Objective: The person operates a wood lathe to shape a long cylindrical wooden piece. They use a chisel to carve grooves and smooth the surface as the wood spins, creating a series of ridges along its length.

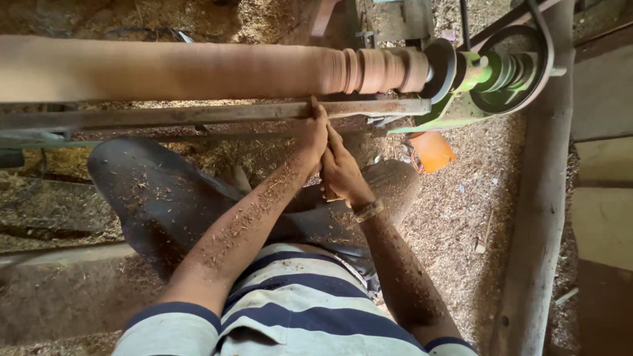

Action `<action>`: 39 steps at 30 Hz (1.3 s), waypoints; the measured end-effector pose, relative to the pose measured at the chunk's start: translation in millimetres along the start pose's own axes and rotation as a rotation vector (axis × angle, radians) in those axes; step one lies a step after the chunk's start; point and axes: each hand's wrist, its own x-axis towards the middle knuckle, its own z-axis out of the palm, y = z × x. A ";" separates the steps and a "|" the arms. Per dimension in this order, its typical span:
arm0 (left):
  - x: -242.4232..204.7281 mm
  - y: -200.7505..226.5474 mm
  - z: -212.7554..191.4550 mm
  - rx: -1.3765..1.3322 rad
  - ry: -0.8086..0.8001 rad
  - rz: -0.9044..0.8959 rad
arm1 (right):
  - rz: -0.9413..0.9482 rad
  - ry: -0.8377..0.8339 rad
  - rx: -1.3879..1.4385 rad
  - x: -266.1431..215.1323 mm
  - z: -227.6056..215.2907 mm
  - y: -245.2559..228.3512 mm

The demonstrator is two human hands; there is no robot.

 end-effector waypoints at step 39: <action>-42.2 63.1 14.8 0.043 -0.156 -0.313 | 0.268 -0.069 0.083 3.1 -26.1 7.1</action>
